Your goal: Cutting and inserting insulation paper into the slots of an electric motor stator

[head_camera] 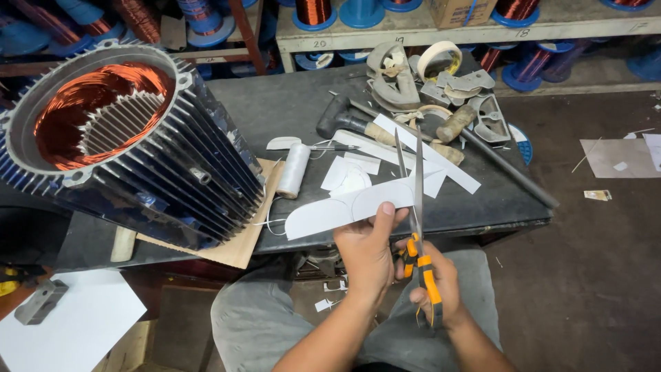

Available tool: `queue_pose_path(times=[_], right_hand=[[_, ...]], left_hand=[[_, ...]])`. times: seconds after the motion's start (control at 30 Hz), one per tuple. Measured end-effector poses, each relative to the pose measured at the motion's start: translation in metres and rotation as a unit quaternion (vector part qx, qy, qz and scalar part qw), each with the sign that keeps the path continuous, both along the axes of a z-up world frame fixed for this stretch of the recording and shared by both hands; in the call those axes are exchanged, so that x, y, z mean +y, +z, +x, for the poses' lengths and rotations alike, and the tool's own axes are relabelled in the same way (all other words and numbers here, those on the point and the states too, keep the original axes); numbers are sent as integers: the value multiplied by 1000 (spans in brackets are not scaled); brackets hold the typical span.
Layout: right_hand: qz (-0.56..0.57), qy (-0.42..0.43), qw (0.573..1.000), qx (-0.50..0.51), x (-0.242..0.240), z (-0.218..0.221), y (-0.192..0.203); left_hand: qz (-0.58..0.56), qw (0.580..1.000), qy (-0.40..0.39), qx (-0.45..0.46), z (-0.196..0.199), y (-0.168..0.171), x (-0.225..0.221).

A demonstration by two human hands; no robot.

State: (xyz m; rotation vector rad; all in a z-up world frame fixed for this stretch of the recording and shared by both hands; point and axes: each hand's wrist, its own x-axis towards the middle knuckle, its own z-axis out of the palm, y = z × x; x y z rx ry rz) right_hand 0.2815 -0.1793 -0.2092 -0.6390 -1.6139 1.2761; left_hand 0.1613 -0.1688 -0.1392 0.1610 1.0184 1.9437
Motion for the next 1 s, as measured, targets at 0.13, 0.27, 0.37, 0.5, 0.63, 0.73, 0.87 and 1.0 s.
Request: queue_pose_path(times=[0.13, 0.27, 0.37, 0.5, 0.63, 0.73, 0.87, 1.0], right_hand=[[-6, 6, 1000, 20, -1, -2, 0], [-5, -3, 1000, 13, -2, -2, 0], [-9, -10, 1000, 9, -2, -1, -2], [-26, -26, 999, 23, -4, 0, -11], [-25, -27, 999, 32, -6, 1, -11], [-24, -41, 999, 8, -7, 4, -11], [-20, -26, 999, 18, -8, 7, -13], [-18, -23, 999, 29, -8, 8, -14]], left_hand=[[-14, 1000, -3, 5, -1, 5, -2], [-7, 1000, 3, 9, -2, 13, -6], [-13, 1000, -2, 9, -4, 11, -6], [60, 997, 36, 34, -4, 4, -2], [81, 995, 43, 32, -4, -3, 0], [83, 995, 44, 30, -5, -5, 1], [77, 996, 38, 37, -7, -5, 0], [81, 995, 36, 42, -9, -9, 0]])
